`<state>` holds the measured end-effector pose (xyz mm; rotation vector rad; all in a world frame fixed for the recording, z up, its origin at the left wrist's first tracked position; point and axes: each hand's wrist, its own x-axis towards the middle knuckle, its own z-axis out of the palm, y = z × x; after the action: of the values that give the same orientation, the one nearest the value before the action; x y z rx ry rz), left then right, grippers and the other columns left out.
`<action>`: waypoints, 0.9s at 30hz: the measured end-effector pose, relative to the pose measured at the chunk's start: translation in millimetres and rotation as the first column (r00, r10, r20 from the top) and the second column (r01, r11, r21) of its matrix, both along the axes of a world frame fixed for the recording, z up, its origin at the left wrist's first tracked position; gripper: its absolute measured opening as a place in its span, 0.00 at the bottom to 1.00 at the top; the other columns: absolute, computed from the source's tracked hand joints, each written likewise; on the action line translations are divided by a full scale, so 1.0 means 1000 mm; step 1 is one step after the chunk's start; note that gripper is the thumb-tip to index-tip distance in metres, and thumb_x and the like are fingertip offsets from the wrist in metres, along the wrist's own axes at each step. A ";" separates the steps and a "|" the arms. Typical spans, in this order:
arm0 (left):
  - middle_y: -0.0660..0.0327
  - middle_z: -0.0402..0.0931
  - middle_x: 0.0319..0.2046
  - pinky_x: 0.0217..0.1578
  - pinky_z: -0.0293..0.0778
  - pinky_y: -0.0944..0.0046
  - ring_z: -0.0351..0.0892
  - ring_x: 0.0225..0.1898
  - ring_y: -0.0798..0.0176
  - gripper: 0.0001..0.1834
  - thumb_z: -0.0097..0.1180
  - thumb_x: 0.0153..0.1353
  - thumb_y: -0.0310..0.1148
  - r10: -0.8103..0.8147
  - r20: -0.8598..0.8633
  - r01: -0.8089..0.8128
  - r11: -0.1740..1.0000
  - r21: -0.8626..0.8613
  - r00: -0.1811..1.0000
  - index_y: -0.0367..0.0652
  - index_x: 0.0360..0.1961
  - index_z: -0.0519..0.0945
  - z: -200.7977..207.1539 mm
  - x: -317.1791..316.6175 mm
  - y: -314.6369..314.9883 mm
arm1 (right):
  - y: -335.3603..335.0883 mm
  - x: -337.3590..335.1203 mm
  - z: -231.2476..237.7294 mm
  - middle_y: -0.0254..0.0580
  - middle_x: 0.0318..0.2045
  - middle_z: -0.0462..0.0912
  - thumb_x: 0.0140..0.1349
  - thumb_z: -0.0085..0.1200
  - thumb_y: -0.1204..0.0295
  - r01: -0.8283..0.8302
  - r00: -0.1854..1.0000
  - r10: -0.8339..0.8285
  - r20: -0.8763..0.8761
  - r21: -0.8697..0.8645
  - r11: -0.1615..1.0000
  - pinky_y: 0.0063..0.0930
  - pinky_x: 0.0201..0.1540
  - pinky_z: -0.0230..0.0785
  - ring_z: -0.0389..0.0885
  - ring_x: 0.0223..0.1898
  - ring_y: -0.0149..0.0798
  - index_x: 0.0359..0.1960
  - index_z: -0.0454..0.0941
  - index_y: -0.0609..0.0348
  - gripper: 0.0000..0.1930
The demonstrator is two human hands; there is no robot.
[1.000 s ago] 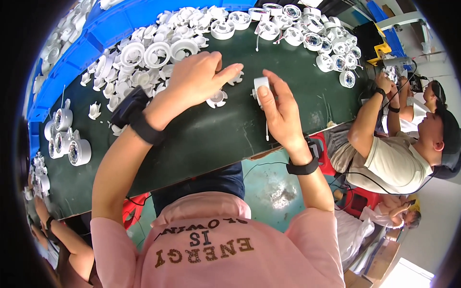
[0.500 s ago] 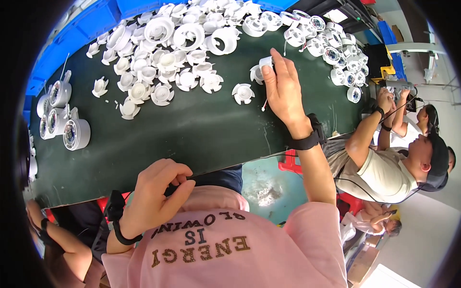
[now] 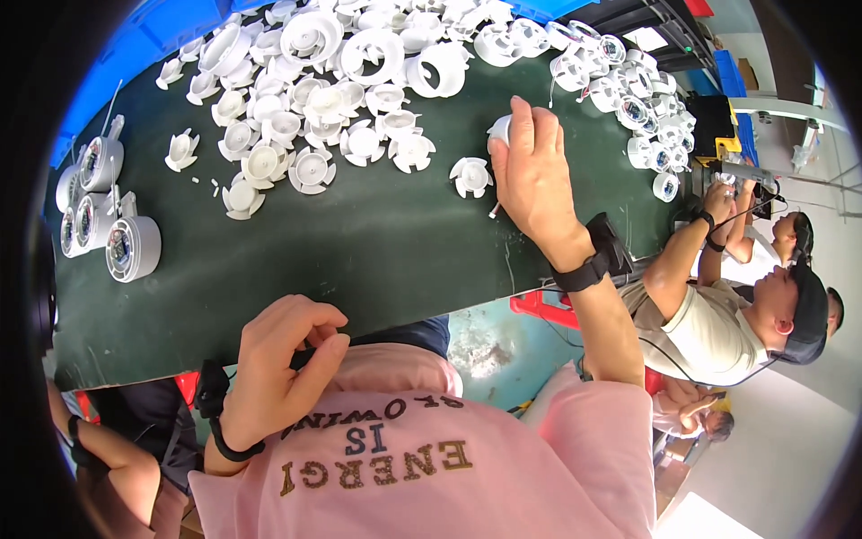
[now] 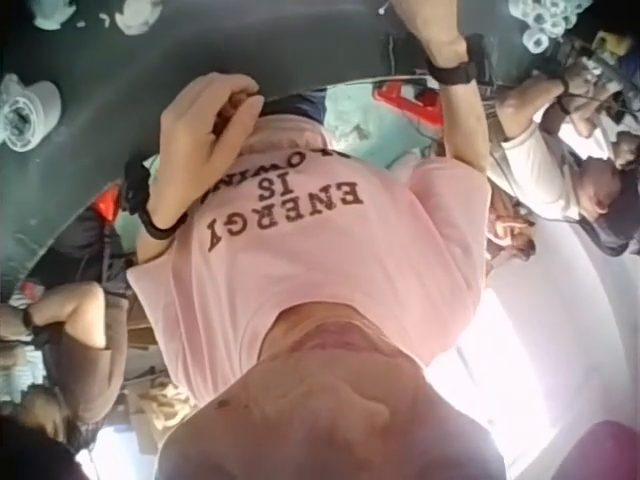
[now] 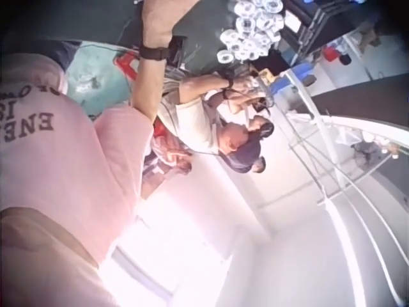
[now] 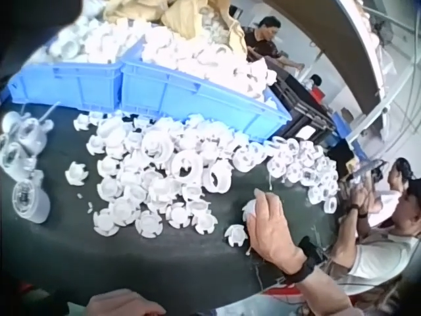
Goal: The person assembles electronic components by hand, picking up a white plastic housing and a fan blade, fitting the blade into the housing, and snapping a white plastic cap onto the assembly before placing it on the workbench.
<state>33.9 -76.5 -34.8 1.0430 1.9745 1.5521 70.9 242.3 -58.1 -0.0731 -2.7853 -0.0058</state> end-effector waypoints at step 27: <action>0.54 0.81 0.35 0.33 0.75 0.66 0.82 0.32 0.63 0.28 0.39 0.70 0.48 0.113 0.882 -0.525 0.835 0.166 0.458 0.32 0.53 0.74 0.009 -0.015 0.015 | -0.062 -0.021 0.050 0.33 0.21 0.77 0.71 0.40 0.69 -0.089 0.990 0.143 -0.023 -0.874 0.477 0.21 0.25 0.66 0.72 0.20 0.25 0.40 0.74 0.64 0.12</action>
<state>18.6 -61.0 -25.7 -0.1367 1.1485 2.1839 50.2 180.2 -8.0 -0.1331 -2.5015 1.4915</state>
